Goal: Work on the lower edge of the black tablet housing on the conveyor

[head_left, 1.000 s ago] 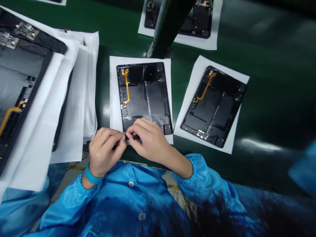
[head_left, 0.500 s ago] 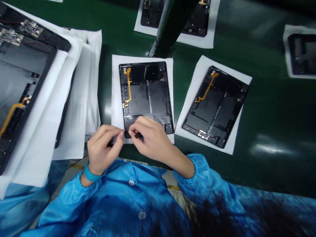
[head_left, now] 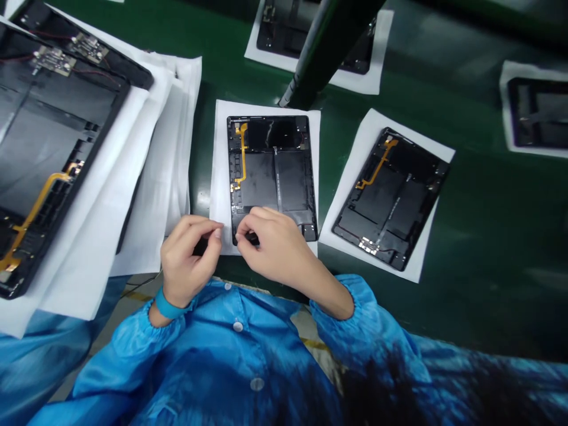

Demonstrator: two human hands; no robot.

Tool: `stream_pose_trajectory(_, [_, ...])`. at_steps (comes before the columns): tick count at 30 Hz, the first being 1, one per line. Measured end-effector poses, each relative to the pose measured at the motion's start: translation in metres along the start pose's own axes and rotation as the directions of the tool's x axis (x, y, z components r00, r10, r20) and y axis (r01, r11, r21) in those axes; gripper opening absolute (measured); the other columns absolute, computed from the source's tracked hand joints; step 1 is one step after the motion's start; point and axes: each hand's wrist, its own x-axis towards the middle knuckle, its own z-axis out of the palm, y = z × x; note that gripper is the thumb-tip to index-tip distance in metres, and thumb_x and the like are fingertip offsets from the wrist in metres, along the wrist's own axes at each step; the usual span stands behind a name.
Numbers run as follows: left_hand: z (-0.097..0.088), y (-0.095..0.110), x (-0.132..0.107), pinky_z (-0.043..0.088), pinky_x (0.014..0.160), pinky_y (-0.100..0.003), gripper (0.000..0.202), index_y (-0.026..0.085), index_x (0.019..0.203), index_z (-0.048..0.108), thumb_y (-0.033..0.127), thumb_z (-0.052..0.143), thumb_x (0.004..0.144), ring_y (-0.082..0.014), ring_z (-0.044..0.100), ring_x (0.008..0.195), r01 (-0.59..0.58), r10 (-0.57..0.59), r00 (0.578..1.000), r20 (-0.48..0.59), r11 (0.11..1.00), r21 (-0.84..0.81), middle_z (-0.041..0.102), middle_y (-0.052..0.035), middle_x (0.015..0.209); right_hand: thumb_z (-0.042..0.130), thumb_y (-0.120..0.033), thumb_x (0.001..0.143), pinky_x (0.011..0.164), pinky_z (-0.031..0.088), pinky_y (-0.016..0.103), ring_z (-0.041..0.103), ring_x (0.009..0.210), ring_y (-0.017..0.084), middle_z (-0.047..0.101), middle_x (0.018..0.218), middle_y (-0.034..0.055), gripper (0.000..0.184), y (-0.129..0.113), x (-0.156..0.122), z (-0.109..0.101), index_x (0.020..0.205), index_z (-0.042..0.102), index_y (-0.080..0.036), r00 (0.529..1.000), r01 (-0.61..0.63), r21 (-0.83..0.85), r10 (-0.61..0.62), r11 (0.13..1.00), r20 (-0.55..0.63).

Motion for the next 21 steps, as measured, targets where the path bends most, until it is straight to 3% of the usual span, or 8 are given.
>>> stream_pose_trajectory(7, [0.0004,-0.0031,-0.0054,0.052,0.070,-0.024,0.013,0.017,0.107,0.069,0.016,0.061,0.096,-0.0097,0.058,0.075,0.032,-0.032,0.996,-0.084,0.999,0.008,0.062,-0.0037,0.099,0.059,-0.019,0.087,0.071,0.039,0.033,0.056,0.081,0.021,0.063,0.081,0.0041,0.008,-0.0067,0.0005,0.0017,0.082,0.065,-0.019,0.998,-0.035,-0.112,0.040,0.993,0.038])
stream_pose_trajectory(21, [0.0005,-0.0069,-0.0007,0.051,0.073,-0.019,0.013,0.017,0.103,0.069,0.011,0.060,0.096,-0.0102,0.063,0.087,0.013,-0.012,0.999,0.050,1.000,-0.021,0.064,-0.0019,0.098,0.054,-0.017,0.090,0.073,0.042,0.035,0.055,0.079,0.020,0.062,0.083,0.0033,0.010,-0.0012,0.0005,0.0022,0.085,0.061,-0.020,0.998,0.043,-0.046,-0.040,0.998,0.055])
